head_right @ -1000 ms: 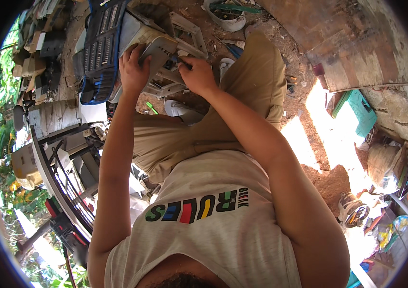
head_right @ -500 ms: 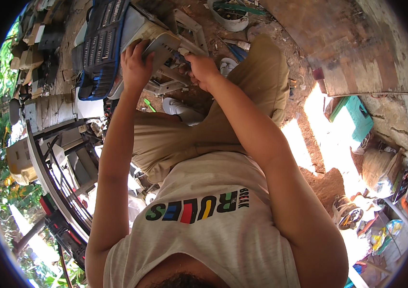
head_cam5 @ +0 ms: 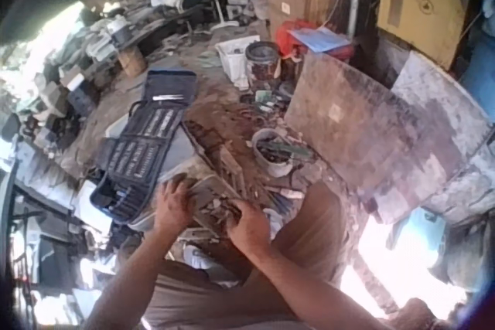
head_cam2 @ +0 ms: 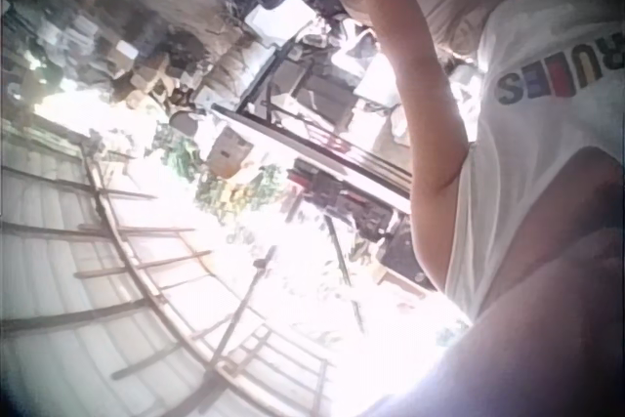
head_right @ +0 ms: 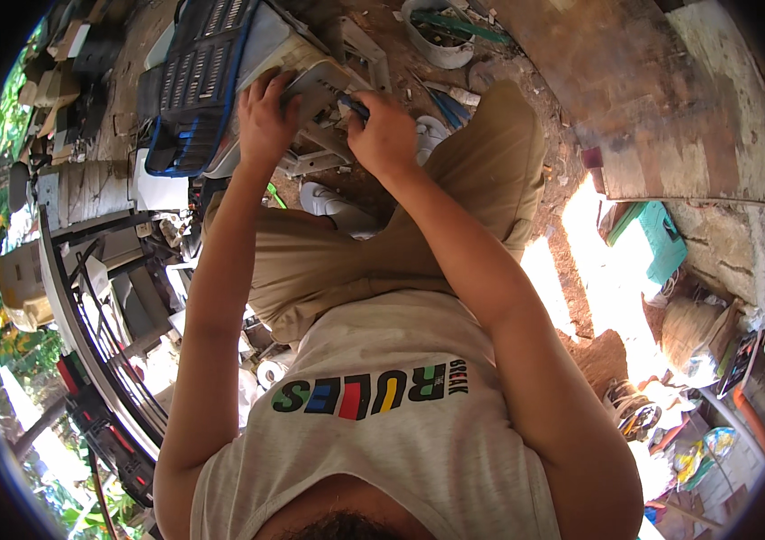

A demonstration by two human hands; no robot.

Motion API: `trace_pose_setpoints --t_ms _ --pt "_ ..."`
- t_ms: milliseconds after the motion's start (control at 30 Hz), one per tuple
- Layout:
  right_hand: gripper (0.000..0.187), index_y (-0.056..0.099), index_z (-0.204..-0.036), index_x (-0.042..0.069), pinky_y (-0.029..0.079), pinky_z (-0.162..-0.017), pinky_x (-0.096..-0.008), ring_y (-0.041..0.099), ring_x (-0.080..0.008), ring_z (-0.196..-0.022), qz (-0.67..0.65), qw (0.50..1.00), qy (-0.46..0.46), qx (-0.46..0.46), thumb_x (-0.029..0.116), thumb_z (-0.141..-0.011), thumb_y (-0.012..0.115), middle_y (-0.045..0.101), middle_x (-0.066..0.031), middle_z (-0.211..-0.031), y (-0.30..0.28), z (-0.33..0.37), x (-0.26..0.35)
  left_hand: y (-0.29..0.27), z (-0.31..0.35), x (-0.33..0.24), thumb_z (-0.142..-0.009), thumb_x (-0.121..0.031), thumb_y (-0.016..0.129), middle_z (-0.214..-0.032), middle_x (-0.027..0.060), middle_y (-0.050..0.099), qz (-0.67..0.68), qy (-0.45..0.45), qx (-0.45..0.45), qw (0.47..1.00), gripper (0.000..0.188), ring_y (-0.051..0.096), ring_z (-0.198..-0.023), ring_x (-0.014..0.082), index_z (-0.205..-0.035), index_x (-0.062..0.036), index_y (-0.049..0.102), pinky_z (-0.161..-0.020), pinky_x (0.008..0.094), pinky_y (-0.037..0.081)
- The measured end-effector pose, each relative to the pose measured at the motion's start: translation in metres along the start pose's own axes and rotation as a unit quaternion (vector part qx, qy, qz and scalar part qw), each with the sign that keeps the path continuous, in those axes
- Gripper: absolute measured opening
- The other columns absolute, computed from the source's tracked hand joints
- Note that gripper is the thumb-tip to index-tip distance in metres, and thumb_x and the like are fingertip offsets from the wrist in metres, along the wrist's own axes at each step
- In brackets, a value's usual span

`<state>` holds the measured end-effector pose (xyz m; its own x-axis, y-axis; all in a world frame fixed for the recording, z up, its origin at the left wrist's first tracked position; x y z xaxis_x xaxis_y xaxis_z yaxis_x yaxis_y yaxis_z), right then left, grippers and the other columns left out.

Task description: The person disassembles an HP printer using a screwdriver and a tool set. They unscrew several components, remove the outer plastic shell, and handle internal parts like a motor.

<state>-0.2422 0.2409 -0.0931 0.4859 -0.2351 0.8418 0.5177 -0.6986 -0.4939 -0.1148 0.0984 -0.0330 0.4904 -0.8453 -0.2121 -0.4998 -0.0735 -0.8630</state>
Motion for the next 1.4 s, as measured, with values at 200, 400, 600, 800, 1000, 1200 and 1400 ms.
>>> trace_pose_setpoints --t_ms 200,400,600,800,1000,1200,1400 --pt "0.029 0.071 -0.112 0.006 0.053 -0.079 -0.0479 0.067 -0.0419 -0.09 0.029 0.995 0.022 0.088 0.027 -0.092 0.069 0.071 -0.0198 -0.097 -0.003 -0.018 0.001 -0.09 0.026 -0.047 -0.083 -0.019 0.077 -0.134 0.0202 0.056 0.042 0.065 -0.098 0.992 0.056 0.053 -0.123 0.0384 -0.134 -0.0055 0.057 -0.108 0.0493 0.038" --pt "0.028 0.064 -0.121 0.006 0.052 -0.072 -0.032 0.065 -0.0148 -0.082 -0.154 0.975 0.092 0.133 0.027 -0.102 0.062 0.071 -0.0051 -0.094 -0.021 -0.037 -0.057 -0.143 0.132 0.128 -0.09 -0.032 0.079 -0.124 0.0139 0.057 0.341 -0.38 -0.382 0.77 0.076 0.058 -0.109 0.0243 -0.143 0.0045 0.038 -0.097 0.0381 0.046" --pt "0.029 0.063 -0.101 0.009 0.046 -0.064 -0.0269 0.055 -0.0106 -0.067 -0.36 0.903 0.154 0.179 0.036 -0.095 0.069 0.064 -0.0021 -0.084 0.066 -0.245 -0.003 -0.109 0.15 0.192 -0.077 -0.054 0.086 -0.124 0.0209 0.057 0.427 -0.577 -0.281 0.637 0.102 0.061 -0.103 0.0226 -0.136 0.0105 0.034 -0.084 0.0357 0.053" --pt "0.054 0.068 -0.11 0.011 0.04 -0.054 -0.026 0.048 -0.0084 -0.058 -0.212 0.917 0.243 0.235 0.057 -0.084 0.079 0.058 0.0046 -0.079 0.18 -0.318 0.022 -0.071 0.152 0.183 -0.085 -0.042 0.081 -0.1 0.0124 0.072 0.444 -0.576 -0.155 0.668 0.064 0.068 -0.084 0.0175 -0.125 0.0032 0.061 -0.075 0.0326 0.056" --pt "0.049 0.068 -0.113 0.007 0.047 -0.06 -0.0311 0.056 -0.013 -0.07 -0.225 0.919 0.232 0.226 0.049 -0.09 0.076 0.064 -0.0014 -0.087 0.226 -0.407 -0.051 -0.075 0.132 0.192 -0.094 -0.029 0.069 -0.109 0.0182 0.071 0.375 -0.51 -0.172 0.755 0.056 0.07 -0.102 0.0267 -0.137 0.0013 0.05 -0.091 0.0391 0.054" --pt "0.053 0.057 -0.132 0.004 0.05 -0.067 -0.0335 0.057 -0.0158 -0.081 -0.255 0.934 0.11 0.227 0.037 -0.094 0.075 0.065 -0.003 -0.112 0.223 -0.387 0.049 -0.177 0.123 0.2 -0.094 -0.021 0.064 -0.117 0.019 0.068 0.411 -0.432 -0.27 0.756 0.055 0.067 -0.107 0.0308 -0.142 -0.0016 0.045 -0.095 0.0411 0.052" --pt "0.046 0.061 -0.129 0.009 0.04 -0.056 -0.024 0.054 -0.0095 -0.077 -0.304 0.885 0.018 0.353 0.039 -0.096 0.073 0.064 0.0008 -0.108 0.291 -0.262 0.298 -0.395 0.206 0.207 -0.097 -0.014 0.066 -0.112 0.0036 0.07 0.418 -0.452 -0.334 0.714 0.038 0.066 -0.098 0.0117 -0.133 -0.0061 0.057 -0.088 0.0308 0.055"
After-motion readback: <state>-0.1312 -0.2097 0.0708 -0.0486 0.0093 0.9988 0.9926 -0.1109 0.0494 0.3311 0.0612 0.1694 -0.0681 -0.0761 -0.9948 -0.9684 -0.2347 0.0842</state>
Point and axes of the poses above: each hand's wrist, its own z-axis away from the middle knuckle, its own y-axis out of the palm, x = y × z, the point moved 10 cm from there along -z, towards the middle knuckle
